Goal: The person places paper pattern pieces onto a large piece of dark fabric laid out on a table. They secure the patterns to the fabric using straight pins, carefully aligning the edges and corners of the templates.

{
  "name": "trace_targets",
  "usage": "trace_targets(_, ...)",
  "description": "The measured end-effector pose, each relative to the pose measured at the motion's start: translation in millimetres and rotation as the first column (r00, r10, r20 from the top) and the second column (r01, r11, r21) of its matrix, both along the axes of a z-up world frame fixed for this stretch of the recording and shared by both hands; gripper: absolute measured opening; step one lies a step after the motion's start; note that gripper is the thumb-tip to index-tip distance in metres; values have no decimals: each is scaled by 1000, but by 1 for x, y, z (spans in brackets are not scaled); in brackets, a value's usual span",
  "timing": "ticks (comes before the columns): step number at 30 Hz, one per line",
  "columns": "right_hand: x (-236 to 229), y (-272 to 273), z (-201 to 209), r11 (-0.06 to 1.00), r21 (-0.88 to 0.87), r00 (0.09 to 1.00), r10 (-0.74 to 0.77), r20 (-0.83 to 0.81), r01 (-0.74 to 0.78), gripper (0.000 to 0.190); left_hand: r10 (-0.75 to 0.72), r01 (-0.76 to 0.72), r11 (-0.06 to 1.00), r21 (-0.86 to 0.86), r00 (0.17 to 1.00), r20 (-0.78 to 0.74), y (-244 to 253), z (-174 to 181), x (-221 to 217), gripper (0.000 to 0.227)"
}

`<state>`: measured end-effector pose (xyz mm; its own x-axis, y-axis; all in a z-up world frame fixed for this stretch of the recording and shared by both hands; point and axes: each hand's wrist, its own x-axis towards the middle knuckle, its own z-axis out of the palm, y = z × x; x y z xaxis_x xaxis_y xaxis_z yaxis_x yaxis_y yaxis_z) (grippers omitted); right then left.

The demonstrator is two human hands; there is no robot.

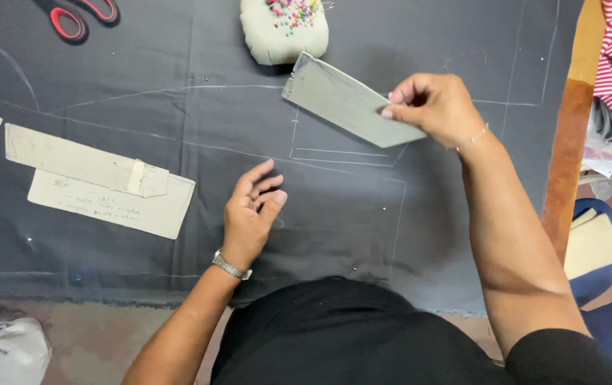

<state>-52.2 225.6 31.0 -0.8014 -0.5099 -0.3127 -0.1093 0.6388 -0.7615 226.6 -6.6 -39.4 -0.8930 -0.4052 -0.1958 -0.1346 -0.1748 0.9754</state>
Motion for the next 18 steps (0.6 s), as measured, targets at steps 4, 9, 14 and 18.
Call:
trace_targets(4,89,1,2,972,-231,994,68,85,-47,15,5,13,964,266,998,-67,11,-4,9,74)
trace_targets(9,168,29,-51,876,-460,923,288,257,-145,23,104,-145,842,519,989,107,35,9,31,31)
trace_targets(14,189,25,-34,597,-749,847,208,489,286,44,267,-317,729,606,948,175,41,11,59,28)
trace_targets(18,187,40,-42,384,-756,544,529,651,530,23,394,-498,628,598,866,307,30,20,90,31)
